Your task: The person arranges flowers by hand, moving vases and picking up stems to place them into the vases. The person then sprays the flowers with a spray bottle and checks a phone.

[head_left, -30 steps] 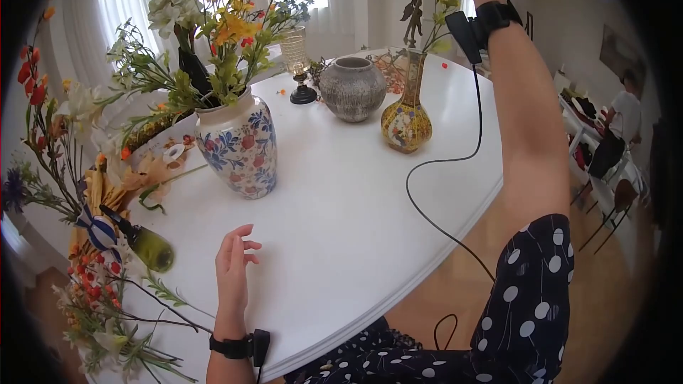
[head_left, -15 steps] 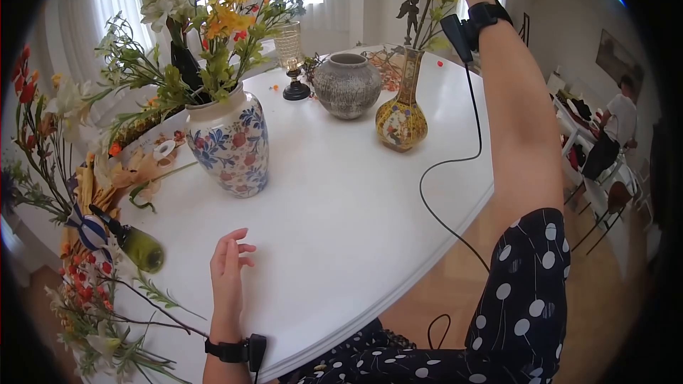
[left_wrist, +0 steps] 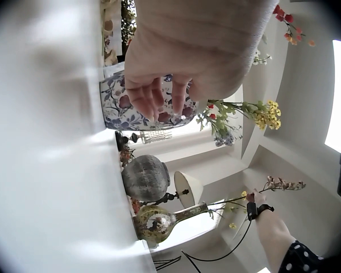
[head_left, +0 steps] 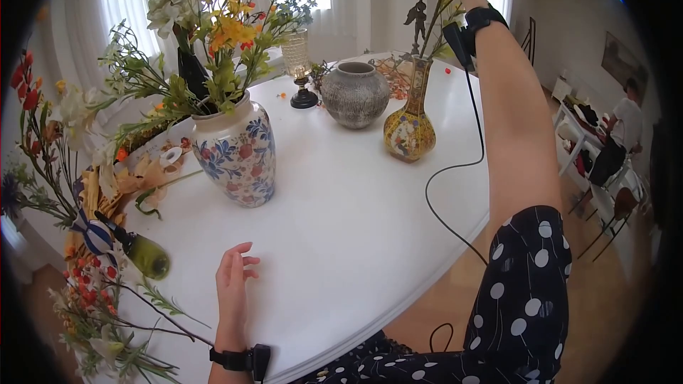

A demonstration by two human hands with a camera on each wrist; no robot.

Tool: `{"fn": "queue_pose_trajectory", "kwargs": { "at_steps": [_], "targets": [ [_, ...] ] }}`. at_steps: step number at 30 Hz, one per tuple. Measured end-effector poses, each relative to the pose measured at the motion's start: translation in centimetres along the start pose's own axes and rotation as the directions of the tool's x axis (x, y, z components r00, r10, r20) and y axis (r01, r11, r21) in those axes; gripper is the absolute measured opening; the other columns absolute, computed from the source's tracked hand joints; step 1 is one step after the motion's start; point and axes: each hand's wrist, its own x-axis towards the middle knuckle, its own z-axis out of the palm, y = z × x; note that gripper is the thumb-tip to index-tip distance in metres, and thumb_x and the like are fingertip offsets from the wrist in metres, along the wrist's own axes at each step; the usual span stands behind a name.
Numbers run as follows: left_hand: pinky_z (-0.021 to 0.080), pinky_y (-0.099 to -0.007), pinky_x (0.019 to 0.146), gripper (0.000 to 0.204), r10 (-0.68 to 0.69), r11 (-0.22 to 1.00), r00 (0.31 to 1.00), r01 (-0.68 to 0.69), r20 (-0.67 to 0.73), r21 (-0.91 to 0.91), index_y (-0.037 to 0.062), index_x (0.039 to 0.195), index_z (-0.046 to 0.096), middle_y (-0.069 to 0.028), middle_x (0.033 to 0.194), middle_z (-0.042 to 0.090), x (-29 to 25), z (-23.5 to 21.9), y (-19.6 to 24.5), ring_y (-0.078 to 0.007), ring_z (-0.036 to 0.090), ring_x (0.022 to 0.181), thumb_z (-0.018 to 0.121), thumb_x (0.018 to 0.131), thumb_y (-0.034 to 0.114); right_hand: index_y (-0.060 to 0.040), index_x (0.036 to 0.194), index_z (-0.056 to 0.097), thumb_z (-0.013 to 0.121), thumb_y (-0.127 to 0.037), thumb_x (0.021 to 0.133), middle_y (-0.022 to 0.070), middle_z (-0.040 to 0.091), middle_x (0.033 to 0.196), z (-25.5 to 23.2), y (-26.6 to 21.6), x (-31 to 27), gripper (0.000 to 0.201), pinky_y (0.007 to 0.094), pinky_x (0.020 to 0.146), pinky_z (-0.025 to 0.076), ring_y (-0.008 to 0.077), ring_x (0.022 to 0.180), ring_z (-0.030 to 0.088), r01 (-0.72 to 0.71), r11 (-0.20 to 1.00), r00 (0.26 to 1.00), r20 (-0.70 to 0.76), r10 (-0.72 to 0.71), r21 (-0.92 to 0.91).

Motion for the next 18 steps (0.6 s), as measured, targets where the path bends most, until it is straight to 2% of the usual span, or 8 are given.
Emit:
{"fn": "queue_pose_trajectory", "kwargs": {
  "at_steps": [4, 6, 10, 12, 13, 15, 16, 18],
  "targets": [
    [0.045, -0.026, 0.069, 0.033, -0.009, 1.0, 1.0, 0.009, 0.009, 0.008, 0.0016, 0.111, 0.058, -0.0083, 0.115, 0.059, 0.2, 0.1, -0.2, -0.013, 0.057, 0.091, 0.042, 0.101, 0.028, -0.001, 0.089, 0.067, 0.07, -0.027, 0.08, 0.0244, 0.065, 0.081, -0.3, -0.7, -0.3, 0.028, 0.0447, 0.072, 0.05, 0.039, 0.081, 0.065, -0.025, 0.993, 0.998, 0.057, 0.018, 0.116],
    [0.045, -0.026, 0.069, 0.031, -0.019, 1.0, 1.0, 0.019, 0.021, 0.006, 0.0013, 0.112, 0.057, -0.008, 0.115, 0.058, 0.2, 0.0, -0.3, -0.0127, 0.057, 0.09, 0.041, 0.101, 0.026, -0.0004, 0.09, 0.067, 0.07, -0.028, 0.08, 0.0237, 0.066, 0.08, 0.1, -1.0, 0.1, 0.03, 0.0451, 0.071, 0.049, 0.0374, 0.081, 0.065, 0.103, 0.994, 0.994, -0.018, -0.104, -0.043],
    [0.045, -0.0263, 0.069, 0.03, -0.028, 1.0, 0.999, 0.028, 0.02, 0.0, 0.0011, 0.113, 0.057, -0.0078, 0.115, 0.056, 0.2, 0.0, -0.2, -0.0127, 0.057, 0.09, 0.041, 0.102, 0.024, 0.0005, 0.088, 0.067, 0.071, -0.03, 0.08, 0.0252, 0.065, 0.082, 0.5, -0.9, -0.1, 0.032, 0.0444, 0.071, 0.05, 0.0376, 0.083, 0.065, 0.004, 0.997, 0.998, 0.065, -0.009, 0.082],
    [0.045, -0.0263, 0.069, 0.03, -0.038, 0.999, 0.999, 0.038, 0.017, 0.0, 0.0012, 0.113, 0.057, -0.0079, 0.115, 0.056, 0.2, 0.0, -0.2, -0.0128, 0.057, 0.09, 0.041, 0.102, 0.024, -0.0008, 0.089, 0.066, 0.066, -0.03, 0.086, 0.0183, 0.066, 0.081, 1.7, 0.3, -0.5, 0.029, 0.039, 0.065, 0.053, 0.0299, 0.078, 0.066, 0.165, 0.936, 0.959, 0.271, -0.079, -0.312],
    [0.045, -0.0264, 0.069, 0.03, -0.045, 0.999, 0.999, 0.045, 0.012, -0.002, 0.0012, 0.113, 0.056, -0.0079, 0.115, 0.056, 0.2, 0.0, -0.2, -0.013, 0.057, 0.09, 0.041, 0.102, 0.024, -0.0008, 0.089, 0.066, 0.066, -0.03, 0.086, 0.0183, 0.066, 0.081, 2.0, 0.6, -0.6, 0.029, 0.039, 0.065, 0.053, 0.0299, 0.078, 0.066, 0.164, 0.936, 0.96, 0.267, -0.079, -0.312],
    [0.045, -0.0264, 0.069, 0.031, -0.037, 0.999, 0.999, 0.037, 0.002, 0.005, 0.0009, 0.112, 0.057, -0.0083, 0.115, 0.058, 0.3, 0.0, -0.3, -0.0132, 0.057, 0.091, 0.041, 0.101, 0.025, 0.0059, 0.092, 0.065, 0.067, -0.022, 0.086, 0.0127, 0.066, 0.069, 2.7, 0.9, -1.1, 0.029, 0.0239, 0.043, 0.052, 0.015, 0.05, 0.065, -0.07, 0.996, 0.86, 0.502, 0.09, -0.059],
    [0.046, -0.0263, 0.069, 0.032, -0.036, 0.999, 0.999, 0.036, -0.006, 0.011, 0.0005, 0.111, 0.058, -0.0087, 0.115, 0.059, 0.3, 0.0, -0.3, -0.0135, 0.058, 0.091, 0.041, 0.101, 0.026, 0.0077, 0.089, 0.064, 0.07, -0.026, 0.083, 0.0159, 0.064, 0.063, 2.9, 1.4, -1.8, 0.035, 0.0279, 0.043, 0.055, 0.0205, 0.052, 0.068, -0.076, 0.997, 0.853, 0.516, 0.074, -0.017],
    [0.045, -0.0263, 0.069, 0.03, -0.046, 0.999, 0.999, 0.046, -0.005, 0.009, 0.0008, 0.112, 0.057, -0.0083, 0.115, 0.058, 0.3, -0.1, -0.4, -0.0134, 0.057, 0.09, 0.041, 0.101, 0.024, 0.0076, 0.086, 0.065, 0.068, -0.025, 0.084, 0.0147, 0.066, 0.065, 3.7, 1.6, -3.5, 0.033, 0.0278, 0.045, 0.055, 0.0195, 0.051, 0.067, -0.138, 0.99, 0.857, 0.5, 0.124, -0.009]
  ]
}}
